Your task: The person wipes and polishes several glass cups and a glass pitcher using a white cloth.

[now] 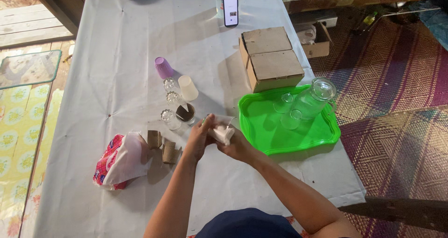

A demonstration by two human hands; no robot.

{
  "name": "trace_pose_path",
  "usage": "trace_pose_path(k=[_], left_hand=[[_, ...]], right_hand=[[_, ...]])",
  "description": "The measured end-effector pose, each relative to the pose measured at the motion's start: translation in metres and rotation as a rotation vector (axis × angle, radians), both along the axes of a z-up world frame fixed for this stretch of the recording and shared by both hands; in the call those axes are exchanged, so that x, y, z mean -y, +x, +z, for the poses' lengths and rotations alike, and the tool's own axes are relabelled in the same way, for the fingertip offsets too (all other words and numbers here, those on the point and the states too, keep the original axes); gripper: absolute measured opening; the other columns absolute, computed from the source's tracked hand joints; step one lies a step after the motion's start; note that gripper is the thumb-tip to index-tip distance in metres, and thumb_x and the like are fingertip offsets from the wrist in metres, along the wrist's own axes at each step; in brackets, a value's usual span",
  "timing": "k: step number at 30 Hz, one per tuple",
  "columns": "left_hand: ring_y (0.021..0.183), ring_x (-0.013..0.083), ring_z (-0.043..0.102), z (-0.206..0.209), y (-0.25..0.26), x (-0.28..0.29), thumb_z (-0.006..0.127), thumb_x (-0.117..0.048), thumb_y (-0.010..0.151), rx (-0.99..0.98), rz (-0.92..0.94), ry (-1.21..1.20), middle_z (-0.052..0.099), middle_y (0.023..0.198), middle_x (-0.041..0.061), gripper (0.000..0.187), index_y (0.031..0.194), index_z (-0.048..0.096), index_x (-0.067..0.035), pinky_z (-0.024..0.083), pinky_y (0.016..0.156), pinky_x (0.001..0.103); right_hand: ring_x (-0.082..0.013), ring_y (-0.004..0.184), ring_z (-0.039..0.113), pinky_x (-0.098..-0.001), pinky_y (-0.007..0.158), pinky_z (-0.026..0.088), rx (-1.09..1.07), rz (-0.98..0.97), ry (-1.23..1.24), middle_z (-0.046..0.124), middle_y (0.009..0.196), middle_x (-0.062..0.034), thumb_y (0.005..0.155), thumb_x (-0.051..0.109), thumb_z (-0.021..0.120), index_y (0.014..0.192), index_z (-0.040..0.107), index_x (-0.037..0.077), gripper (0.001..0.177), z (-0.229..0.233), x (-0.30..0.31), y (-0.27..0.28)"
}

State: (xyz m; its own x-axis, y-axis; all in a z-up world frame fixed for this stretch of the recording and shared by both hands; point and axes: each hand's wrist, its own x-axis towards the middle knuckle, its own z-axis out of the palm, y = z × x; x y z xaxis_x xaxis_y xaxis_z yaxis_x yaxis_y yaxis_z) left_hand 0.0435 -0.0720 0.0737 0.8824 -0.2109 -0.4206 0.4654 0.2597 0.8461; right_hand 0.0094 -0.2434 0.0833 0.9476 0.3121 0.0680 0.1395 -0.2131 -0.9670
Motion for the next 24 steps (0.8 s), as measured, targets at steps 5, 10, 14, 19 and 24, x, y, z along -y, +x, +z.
trace_pose_path(k=[5, 10, 14, 19, 24], left_hand=[[0.101, 0.0197, 0.070, -0.008, 0.002, -0.005, 0.057, -0.061, 0.093, -0.026, -0.060, 0.143, 0.071, 0.114, 0.010, 0.070, 0.129, 0.065, -0.001, 0.060, 0.084, 0.038], [0.100, 0.0205, 0.057, 0.020, -0.005, -0.015, 0.058, -0.060, 0.098, 0.123, -0.374, 0.030, 0.061, 0.110, 0.011, 0.074, 0.152, 0.057, -0.010, 0.048, 0.088, 0.035], [0.109, 0.0303, 0.062, 0.022, -0.003, -0.012, 0.054, -0.061, 0.095, 0.052, -0.386, -0.018, 0.067, 0.124, 0.015, 0.071, 0.148, 0.052, -0.014, 0.051, 0.084, 0.038], [0.099, 0.0385, 0.066, -0.013, -0.002, 0.011, 0.045, -0.068, 0.097, -0.212, -0.010, -0.406, 0.068, 0.121, 0.020, 0.076, 0.135, 0.058, -0.003, 0.058, 0.077, 0.043], [0.098, 0.0295, 0.069, -0.022, -0.011, 0.034, 0.052, -0.057, 0.094, 0.137, 0.063, -0.277, 0.068, 0.120, 0.015, 0.064, 0.136, 0.051, -0.008, 0.058, 0.084, 0.044]], right_hand=[[-0.0177, 0.096, 0.073, -0.0319, 0.086, 0.057, -0.069, 0.119, -0.203, 0.077, 0.105, -0.0039, 0.080, 0.011, 0.076, 0.122, 0.071, 0.006, 0.043, 0.011, 0.023, 0.011], [-0.0151, 0.093, 0.067, -0.0306, 0.081, 0.054, -0.334, 0.256, 0.097, 0.071, 0.100, -0.0019, 0.065, 0.004, 0.078, 0.112, 0.069, 0.008, 0.048, 0.038, 0.039, 0.010], [-0.0190, 0.092, 0.071, -0.0334, 0.084, 0.058, -0.317, 0.131, 0.184, 0.073, 0.097, -0.0090, 0.076, 0.020, 0.088, 0.103, 0.070, -0.001, 0.039, 0.056, 0.048, 0.019], [-0.0164, 0.111, 0.064, -0.0331, 0.098, 0.051, -0.106, -0.091, 0.395, 0.070, 0.114, -0.0046, 0.087, 0.033, 0.074, 0.115, 0.066, 0.008, 0.038, 0.068, 0.038, 0.022], [-0.0311, 0.130, 0.055, -0.0474, 0.111, 0.038, 0.797, 0.018, -0.309, 0.068, 0.127, -0.0109, 0.092, 0.032, 0.070, 0.114, 0.074, 0.008, 0.032, 0.058, -0.001, 0.000]])
